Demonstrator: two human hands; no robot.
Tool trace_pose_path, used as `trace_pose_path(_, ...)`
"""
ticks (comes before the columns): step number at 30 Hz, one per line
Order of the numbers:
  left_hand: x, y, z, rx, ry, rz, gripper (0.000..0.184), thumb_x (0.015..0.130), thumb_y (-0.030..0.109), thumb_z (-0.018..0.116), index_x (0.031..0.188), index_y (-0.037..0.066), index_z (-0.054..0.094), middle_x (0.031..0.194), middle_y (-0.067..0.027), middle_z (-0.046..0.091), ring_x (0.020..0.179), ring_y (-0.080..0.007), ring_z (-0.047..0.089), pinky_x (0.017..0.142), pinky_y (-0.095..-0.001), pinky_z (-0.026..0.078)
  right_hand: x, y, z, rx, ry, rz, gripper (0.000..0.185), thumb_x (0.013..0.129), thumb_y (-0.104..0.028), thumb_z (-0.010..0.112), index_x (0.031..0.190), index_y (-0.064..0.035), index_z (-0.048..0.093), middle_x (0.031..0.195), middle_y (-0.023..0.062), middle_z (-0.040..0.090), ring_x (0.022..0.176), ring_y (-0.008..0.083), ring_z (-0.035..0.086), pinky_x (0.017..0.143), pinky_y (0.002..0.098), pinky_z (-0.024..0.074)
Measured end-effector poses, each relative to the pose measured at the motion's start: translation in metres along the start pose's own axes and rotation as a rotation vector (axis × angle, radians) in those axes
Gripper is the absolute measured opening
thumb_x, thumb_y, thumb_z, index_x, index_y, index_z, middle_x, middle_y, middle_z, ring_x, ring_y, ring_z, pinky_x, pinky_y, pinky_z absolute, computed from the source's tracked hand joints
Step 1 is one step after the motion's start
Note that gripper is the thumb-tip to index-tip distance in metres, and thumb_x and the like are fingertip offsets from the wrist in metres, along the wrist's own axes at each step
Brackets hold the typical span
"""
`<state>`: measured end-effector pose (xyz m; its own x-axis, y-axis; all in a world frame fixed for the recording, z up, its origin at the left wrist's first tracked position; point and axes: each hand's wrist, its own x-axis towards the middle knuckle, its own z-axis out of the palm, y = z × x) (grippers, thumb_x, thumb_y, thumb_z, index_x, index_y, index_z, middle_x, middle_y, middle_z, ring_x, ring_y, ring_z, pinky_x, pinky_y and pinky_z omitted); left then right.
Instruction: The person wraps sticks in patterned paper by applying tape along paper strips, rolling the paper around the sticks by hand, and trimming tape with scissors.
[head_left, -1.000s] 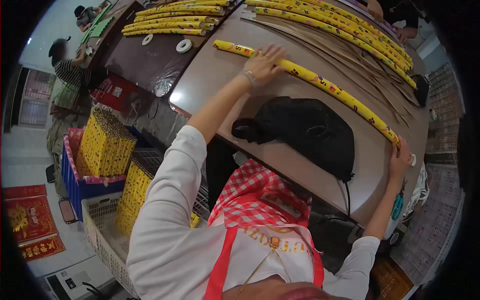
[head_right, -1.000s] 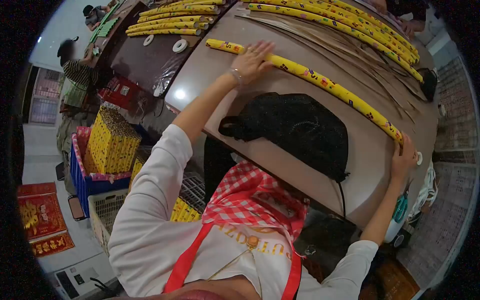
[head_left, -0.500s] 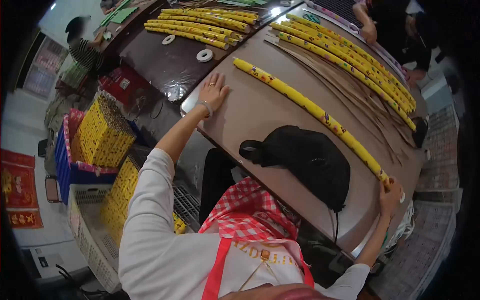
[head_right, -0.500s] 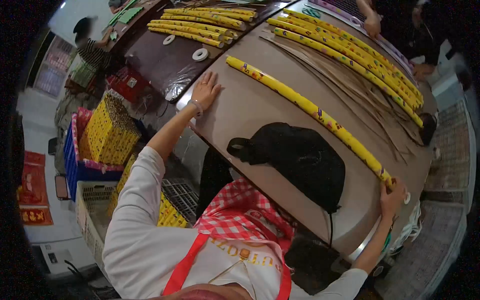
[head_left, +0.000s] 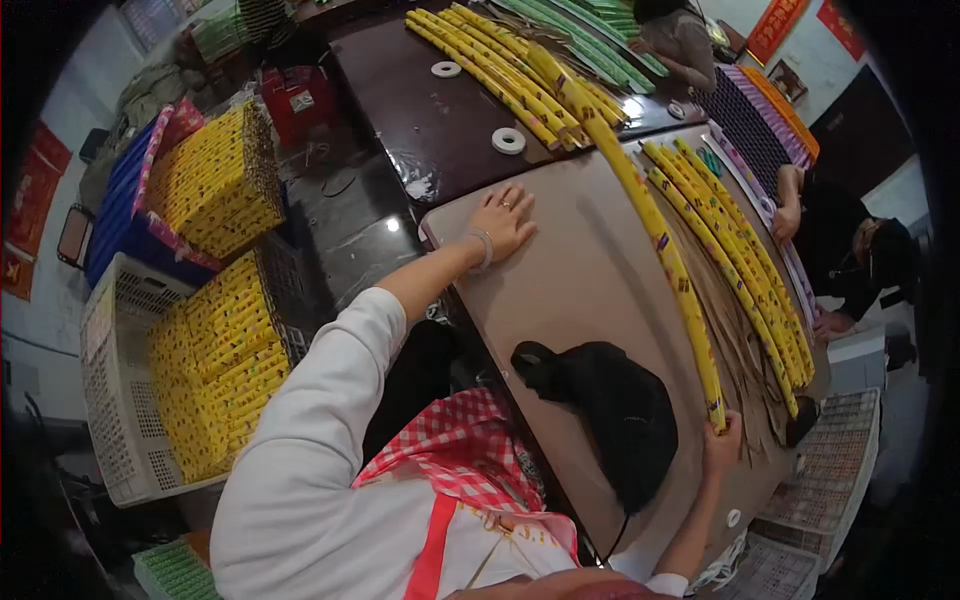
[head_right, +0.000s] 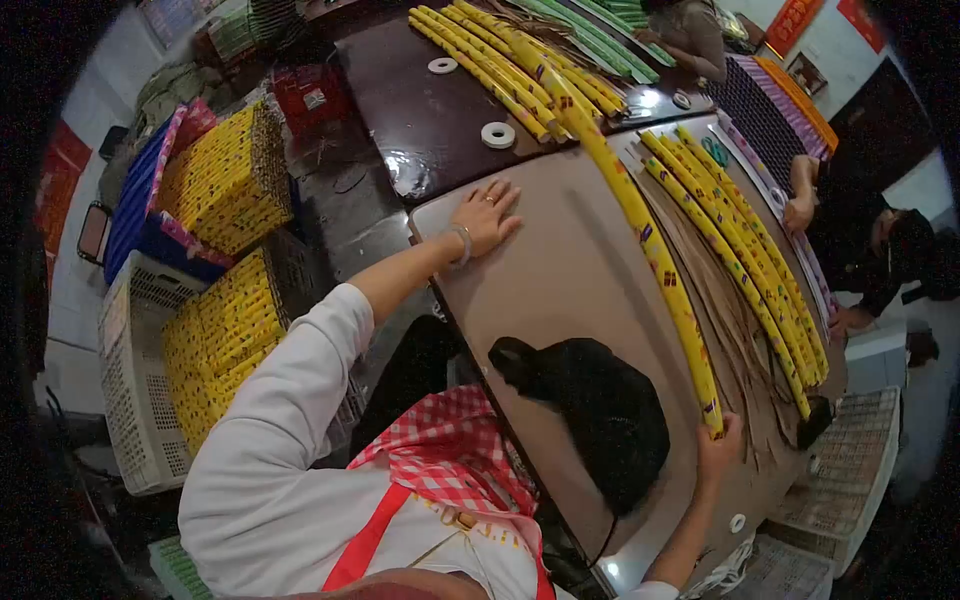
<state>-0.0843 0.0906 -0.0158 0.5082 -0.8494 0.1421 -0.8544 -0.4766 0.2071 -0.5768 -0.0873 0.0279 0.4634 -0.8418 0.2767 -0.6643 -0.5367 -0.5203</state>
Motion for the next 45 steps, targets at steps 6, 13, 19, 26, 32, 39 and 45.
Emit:
trace_pose_path(6,-0.002,0.003,-0.005,-0.064,-0.051,-0.022,0.057,0.089,0.044,0.027,0.136,0.012,0.024,0.142,-0.0096,0.020,0.133,-0.0238,0.013,0.107,-0.0379,0.012,0.145,-0.121,0.067,0.079,-0.058,-0.168,0.023,0.072,-0.021,0.060,0.081,-0.0027,0.050,0.069,0.0101,0.051,0.059,0.0190,0.049,0.055,0.0288,0.0380)
trace_pose_path(13,-0.001,0.003,-0.005,-0.062,-0.038,-0.025,0.058,0.088,0.044,0.032,0.134,0.011,0.028,0.142,-0.0106,0.020,0.132,-0.0247,0.016,0.107,-0.0379,0.014,0.278,-0.224,0.201,-0.096,0.081,-0.413,0.036,0.074,-0.028,0.062,0.098,-0.0023,0.056,0.094,0.0177,0.056,0.090,0.0333,0.053,0.077,0.0398,0.0425)
trace_pose_path(19,-0.001,0.001,0.000,-0.125,0.002,-0.032,0.059,0.087,0.046,0.032,0.134,0.011,0.030,0.142,-0.0102,0.021,0.132,-0.0244,0.015,0.107,-0.0375,0.013,0.265,-0.347,0.252,0.308,0.205,-0.745,0.030,0.075,-0.016,0.061,0.099,-0.0012,0.054,0.102,0.0183,0.052,0.098,0.0339,0.048,0.084,0.0388,0.0400)
trace_pose_path(26,0.009,-0.006,0.007,-0.074,-0.086,-0.020,0.059,0.088,0.048,0.030,0.137,0.016,0.023,0.143,-0.0053,0.018,0.133,-0.0214,0.014,0.107,-0.0365,0.012,0.071,-0.356,0.151,0.254,-0.699,-1.020,0.018,0.075,-0.016,0.060,0.091,-0.0082,0.058,0.100,0.0101,0.055,0.091,0.0298,0.054,0.077,0.0386,0.0422)
trace_pose_path(32,0.005,-0.002,0.004,-0.088,-0.061,-0.034,0.061,0.089,0.048,0.029,0.138,0.014,0.021,0.144,-0.0069,0.017,0.133,-0.0228,0.013,0.108,-0.0368,0.012,-0.046,-0.323,0.068,-0.118,-1.118,-1.388,0.034,0.076,-0.028,0.061,0.105,-0.0114,0.055,0.116,0.0121,0.047,0.109,0.0261,0.044,0.094,0.0418,0.0330)
trace_pose_path(39,-0.092,-0.029,-0.014,-1.162,0.081,0.035,0.044,0.089,0.034,0.045,0.120,0.004,0.048,0.117,-0.0129,0.052,0.108,-0.0233,0.049,0.092,-0.0317,0.037,-0.107,-0.289,0.044,-0.160,-1.290,-1.052,0.042,0.076,-0.021,0.061,0.114,-0.0085,0.049,0.121,0.0130,0.045,0.109,0.0289,0.046,0.095,0.0425,0.0330)
trace_pose_path(45,-0.351,-0.063,0.107,-1.016,0.403,-1.020,0.028,0.086,0.026,0.052,0.102,0.005,0.059,0.093,-0.0102,0.063,0.086,-0.0212,0.060,0.075,-0.0319,0.047,-0.147,-0.221,0.075,0.058,-1.577,-0.771,0.041,0.076,-0.019,0.062,0.111,-0.0032,0.051,0.114,0.0178,0.051,0.099,0.0350,0.051,0.086,0.0403,0.0408)
